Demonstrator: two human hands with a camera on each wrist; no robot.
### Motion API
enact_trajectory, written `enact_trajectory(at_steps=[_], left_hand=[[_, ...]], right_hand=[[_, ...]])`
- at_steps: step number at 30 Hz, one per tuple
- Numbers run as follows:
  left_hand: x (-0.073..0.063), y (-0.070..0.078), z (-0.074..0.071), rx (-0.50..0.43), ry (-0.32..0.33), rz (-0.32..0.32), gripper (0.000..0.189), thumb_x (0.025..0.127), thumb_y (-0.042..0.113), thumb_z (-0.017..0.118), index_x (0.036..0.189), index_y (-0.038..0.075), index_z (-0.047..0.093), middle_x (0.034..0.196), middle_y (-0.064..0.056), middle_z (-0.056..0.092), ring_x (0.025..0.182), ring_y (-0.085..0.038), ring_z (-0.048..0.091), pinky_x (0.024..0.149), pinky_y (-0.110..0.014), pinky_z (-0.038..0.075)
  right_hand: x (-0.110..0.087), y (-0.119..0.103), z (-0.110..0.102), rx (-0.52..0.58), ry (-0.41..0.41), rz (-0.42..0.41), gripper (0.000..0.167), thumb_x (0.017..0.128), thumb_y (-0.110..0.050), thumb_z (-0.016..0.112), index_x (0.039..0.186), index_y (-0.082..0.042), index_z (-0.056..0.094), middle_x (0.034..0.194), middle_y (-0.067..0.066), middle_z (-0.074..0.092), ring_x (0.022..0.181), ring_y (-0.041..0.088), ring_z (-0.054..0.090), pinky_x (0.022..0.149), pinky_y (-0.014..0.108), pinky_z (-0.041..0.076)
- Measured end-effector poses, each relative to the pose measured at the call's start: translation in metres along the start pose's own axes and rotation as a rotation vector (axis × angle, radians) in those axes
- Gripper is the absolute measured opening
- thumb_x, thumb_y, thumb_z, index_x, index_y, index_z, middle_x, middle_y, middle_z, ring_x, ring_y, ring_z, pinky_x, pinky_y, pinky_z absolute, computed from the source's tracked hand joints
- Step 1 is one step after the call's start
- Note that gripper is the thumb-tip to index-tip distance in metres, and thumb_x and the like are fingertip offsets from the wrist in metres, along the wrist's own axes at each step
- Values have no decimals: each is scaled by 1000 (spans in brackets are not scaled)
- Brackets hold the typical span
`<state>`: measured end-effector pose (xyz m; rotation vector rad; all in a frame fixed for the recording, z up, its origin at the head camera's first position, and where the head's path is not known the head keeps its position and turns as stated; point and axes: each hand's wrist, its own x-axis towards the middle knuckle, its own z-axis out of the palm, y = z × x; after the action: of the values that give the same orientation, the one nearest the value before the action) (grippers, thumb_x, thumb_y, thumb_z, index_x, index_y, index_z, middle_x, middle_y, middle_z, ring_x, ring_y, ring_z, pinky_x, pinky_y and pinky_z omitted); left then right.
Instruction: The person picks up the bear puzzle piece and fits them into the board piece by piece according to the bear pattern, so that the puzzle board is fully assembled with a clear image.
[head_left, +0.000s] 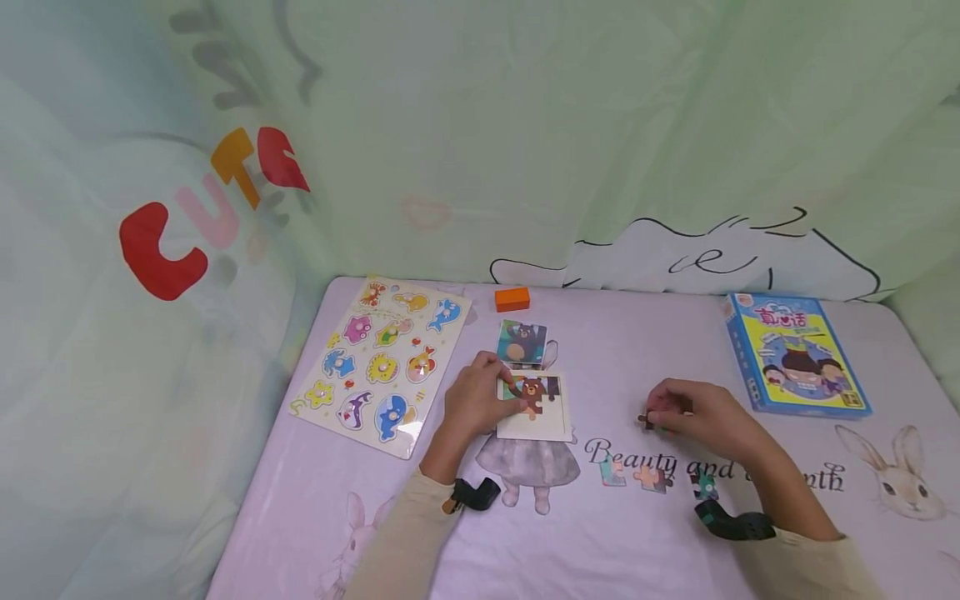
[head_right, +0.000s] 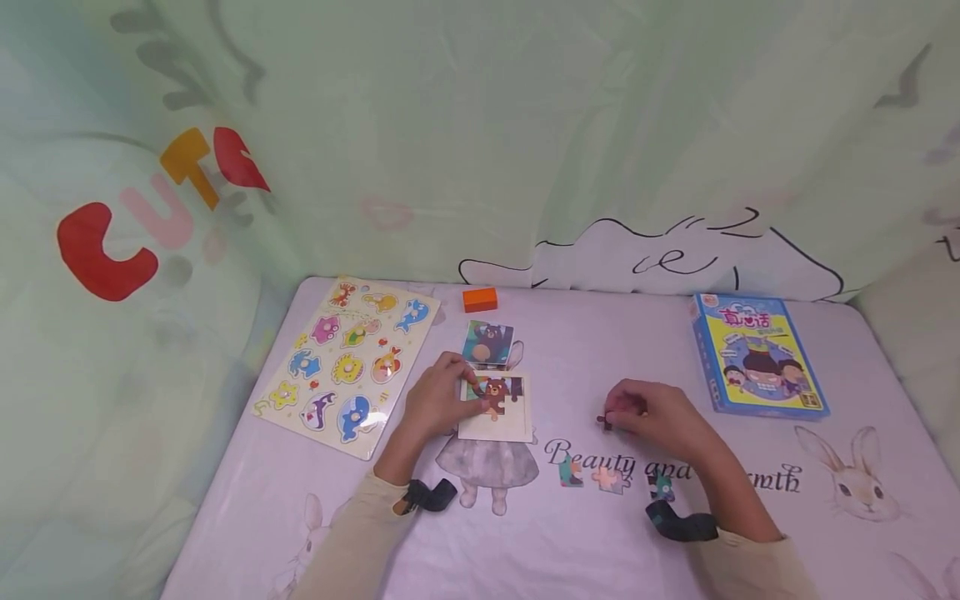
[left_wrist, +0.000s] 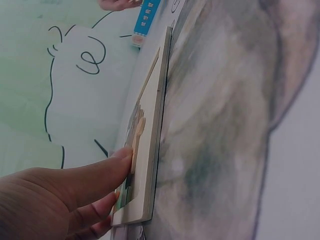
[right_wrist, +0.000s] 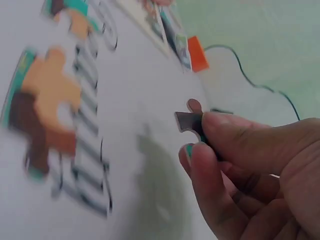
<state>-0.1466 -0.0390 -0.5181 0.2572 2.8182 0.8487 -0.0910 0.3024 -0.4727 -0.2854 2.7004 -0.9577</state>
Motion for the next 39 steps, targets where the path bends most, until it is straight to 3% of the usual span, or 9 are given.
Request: enact_trajectory(at_steps=[5,13,20,31,39], left_hand=[[0,0,0,-5,3,0,32,78,43,86,94,24,67,137,4,56,106,-21,57,79,-37,51],[0,1,0,-13,12,4,32,78,42,87,94,23,67,136,3,57,107,-21,58,80,-37,51],[1,0,1,-9,10,-3,31,78,43,87,93,24,66,137,4,57,108,-21,58,81,-37,51],[1,0,1,-4,4,-5,31,77,44,87,92,26,66,136,5,57,108,-21,57,80,-36,51],[1,-2,2,1,12,-1,32,77,44,87,93,25,66,135,6,57,107,-20,58,80,-37,51]], right_hand=[[12,-16,7,14,-18,-40,19,93,-9,73,108,-21,75,105,-5,73,97,15,63,85,18,52],[27,-38,22,61,7,-6,13,92,-13,75,104,-17,74,91,-2,68,87,19,59,72,22,52],[39,-48,34,102,48,30,15,92,-16,76,107,-14,75,93,0,71,86,20,60,72,22,53],[53,-63,53,174,57,100,14,92,-17,75,104,-11,74,90,3,70,83,20,60,72,29,51],[61,-72,63,228,58,165,19,91,-16,76,108,-7,74,91,6,72,80,19,63,71,27,52]])
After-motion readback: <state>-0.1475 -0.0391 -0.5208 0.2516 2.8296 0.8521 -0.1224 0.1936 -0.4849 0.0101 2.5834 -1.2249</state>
